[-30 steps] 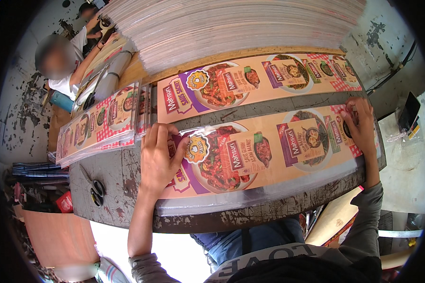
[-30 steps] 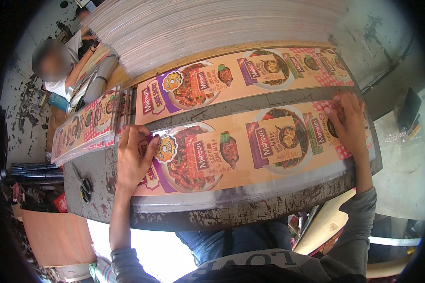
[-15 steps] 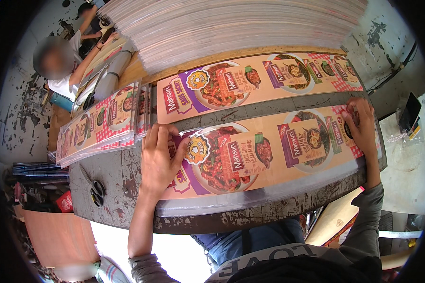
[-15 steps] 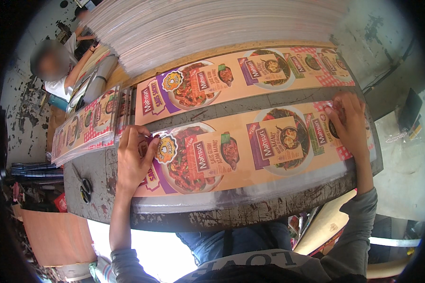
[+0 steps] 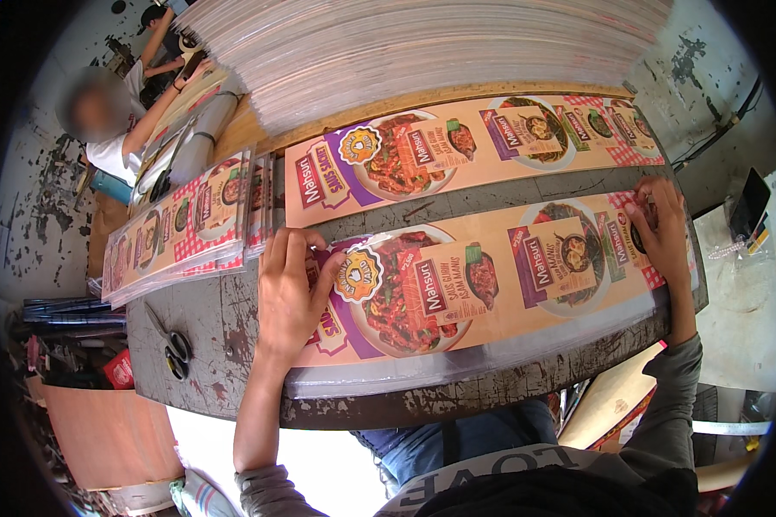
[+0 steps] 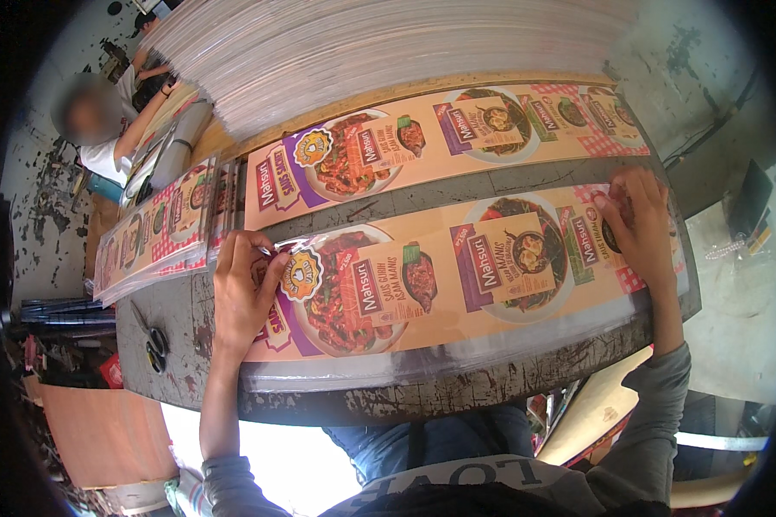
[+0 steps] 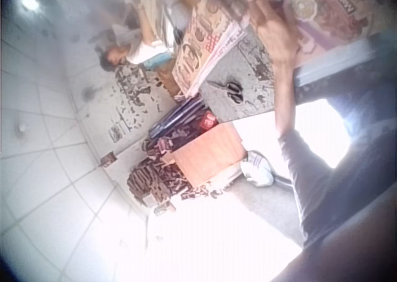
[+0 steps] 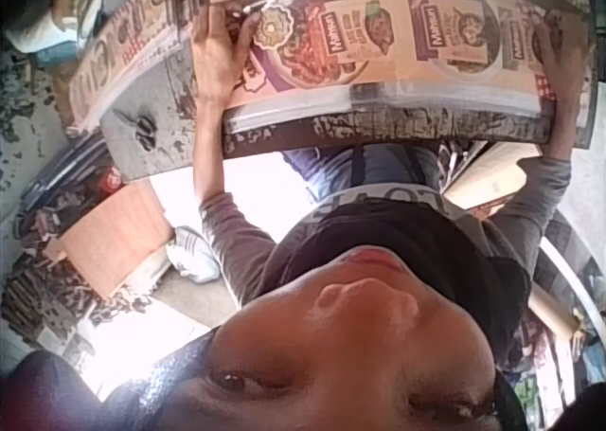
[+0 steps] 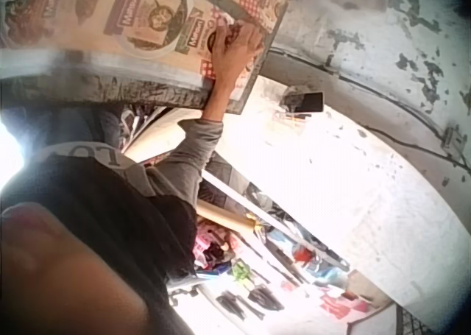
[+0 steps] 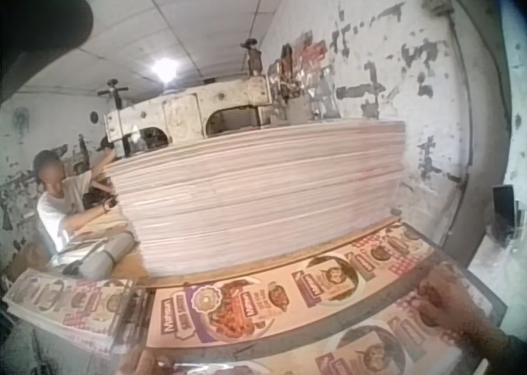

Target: The person inserts printed sheets into clear plastic sleeves one by one. They align the sheet with the sleeve opening, slide it in, and smooth the surface before stacking the finished unit. The process is repeated continuously with a stack of printed materials and a supply of empty sleeves.

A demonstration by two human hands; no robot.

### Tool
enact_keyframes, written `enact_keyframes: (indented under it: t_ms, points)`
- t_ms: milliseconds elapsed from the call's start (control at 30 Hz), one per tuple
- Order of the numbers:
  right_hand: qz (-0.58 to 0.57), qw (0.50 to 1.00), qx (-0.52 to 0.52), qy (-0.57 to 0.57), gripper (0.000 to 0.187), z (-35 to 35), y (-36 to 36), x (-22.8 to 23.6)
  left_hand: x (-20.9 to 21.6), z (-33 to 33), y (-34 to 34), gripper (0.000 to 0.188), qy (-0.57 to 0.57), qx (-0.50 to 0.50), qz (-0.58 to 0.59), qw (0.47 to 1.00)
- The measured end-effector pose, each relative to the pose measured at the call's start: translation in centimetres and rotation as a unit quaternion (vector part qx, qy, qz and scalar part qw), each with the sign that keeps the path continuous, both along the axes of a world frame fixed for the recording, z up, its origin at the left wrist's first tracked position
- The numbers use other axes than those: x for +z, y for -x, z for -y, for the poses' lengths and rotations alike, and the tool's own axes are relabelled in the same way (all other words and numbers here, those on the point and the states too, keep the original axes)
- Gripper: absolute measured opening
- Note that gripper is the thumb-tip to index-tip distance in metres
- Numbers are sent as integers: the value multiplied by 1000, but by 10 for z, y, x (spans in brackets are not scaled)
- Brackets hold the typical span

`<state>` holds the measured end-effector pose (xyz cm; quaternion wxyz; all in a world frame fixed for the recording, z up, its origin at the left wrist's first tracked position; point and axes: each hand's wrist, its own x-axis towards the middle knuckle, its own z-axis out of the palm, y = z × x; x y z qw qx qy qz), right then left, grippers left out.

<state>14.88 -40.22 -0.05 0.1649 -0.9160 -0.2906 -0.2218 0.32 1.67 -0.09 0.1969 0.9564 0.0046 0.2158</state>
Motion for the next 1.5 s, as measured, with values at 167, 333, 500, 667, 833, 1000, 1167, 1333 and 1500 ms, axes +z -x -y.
enact_keyframes:
  t_ms: [167, 333, 500, 667, 833, 1000, 1167, 1333, 1500]
  points:
    - [7, 1000, 5, -2, 17, -2, 0, 1, -2, -1, 0, 22, -3, -3, 7, 1000]
    - [5, 1000, 5, -2, 17, -2, 0, 2, -2, -1, -1, 22, -3, -7, 11, 1000]
    - [3, 1000, 6, -3, 17, -2, 0, 1, -4, -2, 0, 22, -2, -6, 12, 1000]
    - [1, 1000, 6, -2, 17, -2, -1, 1, -3, -2, -1, 22, 0, -3, 7, 1000]
    - [5, 1000, 7, -4, 17, -4, 0, 2, -4, -2, 0, 21, -4, -4, 10, 1000]
    - [2, 1000, 11, -8, 17, -3, -1, 1, -4, -2, -1, 21, -2, -1, 3, 1000]
    - [-16, 999, 19, -23, 17, -4, -1, 2, -3, -1, 0, 21, 6, 3, 0, 1000]
    - [-23, 999, 22, -30, 17, -5, -1, 3, -4, -1, -1, 21, 4, 2, 4, 1000]
    - [-18, 999, 27, -25, 17, -5, -1, 3, -4, -1, 0, 21, 3, 4, 7, 1000]
